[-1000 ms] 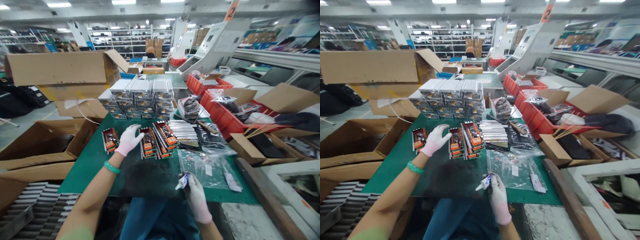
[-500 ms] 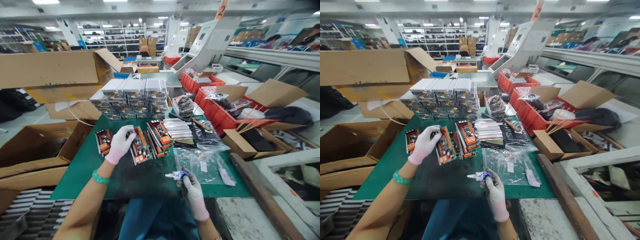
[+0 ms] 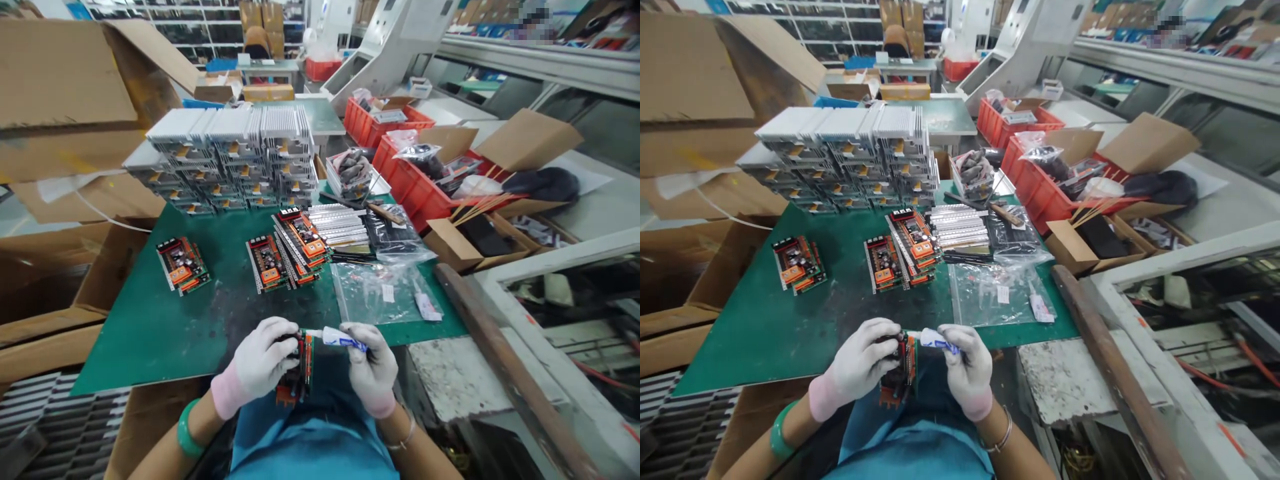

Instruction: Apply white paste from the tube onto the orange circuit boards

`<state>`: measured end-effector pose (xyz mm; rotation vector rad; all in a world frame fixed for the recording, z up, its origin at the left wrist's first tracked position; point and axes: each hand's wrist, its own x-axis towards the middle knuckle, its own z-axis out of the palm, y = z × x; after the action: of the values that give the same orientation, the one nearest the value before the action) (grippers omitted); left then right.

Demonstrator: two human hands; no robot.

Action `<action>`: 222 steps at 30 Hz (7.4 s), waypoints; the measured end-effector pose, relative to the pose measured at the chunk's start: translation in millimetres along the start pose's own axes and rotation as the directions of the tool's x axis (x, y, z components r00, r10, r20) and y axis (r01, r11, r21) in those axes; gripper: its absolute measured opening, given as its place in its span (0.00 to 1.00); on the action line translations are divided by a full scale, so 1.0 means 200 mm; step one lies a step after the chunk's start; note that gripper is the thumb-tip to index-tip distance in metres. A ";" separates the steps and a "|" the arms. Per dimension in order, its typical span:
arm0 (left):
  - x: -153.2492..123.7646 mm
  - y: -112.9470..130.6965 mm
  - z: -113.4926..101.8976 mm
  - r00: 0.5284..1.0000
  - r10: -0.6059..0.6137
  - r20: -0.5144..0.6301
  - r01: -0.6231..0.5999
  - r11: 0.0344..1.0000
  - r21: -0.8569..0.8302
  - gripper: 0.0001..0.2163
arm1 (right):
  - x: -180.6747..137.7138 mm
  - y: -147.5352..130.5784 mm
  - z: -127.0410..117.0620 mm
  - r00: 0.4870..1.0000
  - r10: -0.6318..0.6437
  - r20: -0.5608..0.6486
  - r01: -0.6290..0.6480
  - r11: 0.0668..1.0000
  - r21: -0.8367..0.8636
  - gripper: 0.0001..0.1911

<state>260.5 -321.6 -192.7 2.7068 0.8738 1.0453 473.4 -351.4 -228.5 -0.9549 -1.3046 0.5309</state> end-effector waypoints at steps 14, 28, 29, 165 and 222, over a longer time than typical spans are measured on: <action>0.01 0.02 0.02 1.000 0.012 -0.001 -0.012 1.000 0.024 0.03 | 0.04 -0.04 -0.03 0.944 -0.271 0.187 0.308 0.928 -0.211 0.12; -0.05 -0.11 0.09 0.933 -0.358 -0.031 0.358 0.920 0.157 0.07 | -0.04 0.06 0.09 0.887 0.448 -0.110 -0.397 0.863 0.313 0.10; -0.05 -0.13 0.10 0.908 -0.418 -0.028 0.416 0.892 0.178 0.07 | -0.05 0.07 0.09 0.895 0.438 -0.080 -0.399 0.868 0.296 0.09; -0.30 -0.71 -0.67 0.557 -0.777 -0.292 0.826 0.482 0.293 0.21 | 0.00 0.27 0.02 0.672 0.737 -0.065 -0.701 0.662 0.264 0.30; -0.05 0.03 -0.01 1.000 0.009 -0.013 -0.008 0.993 0.114 0.05 | 0.04 -0.05 0.04 0.948 -0.248 0.199 0.288 0.934 -0.211 0.11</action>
<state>256.5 -331.5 -195.9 2.8016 0.9531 1.0473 466.3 -348.1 -215.0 -0.9197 -1.6521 0.2496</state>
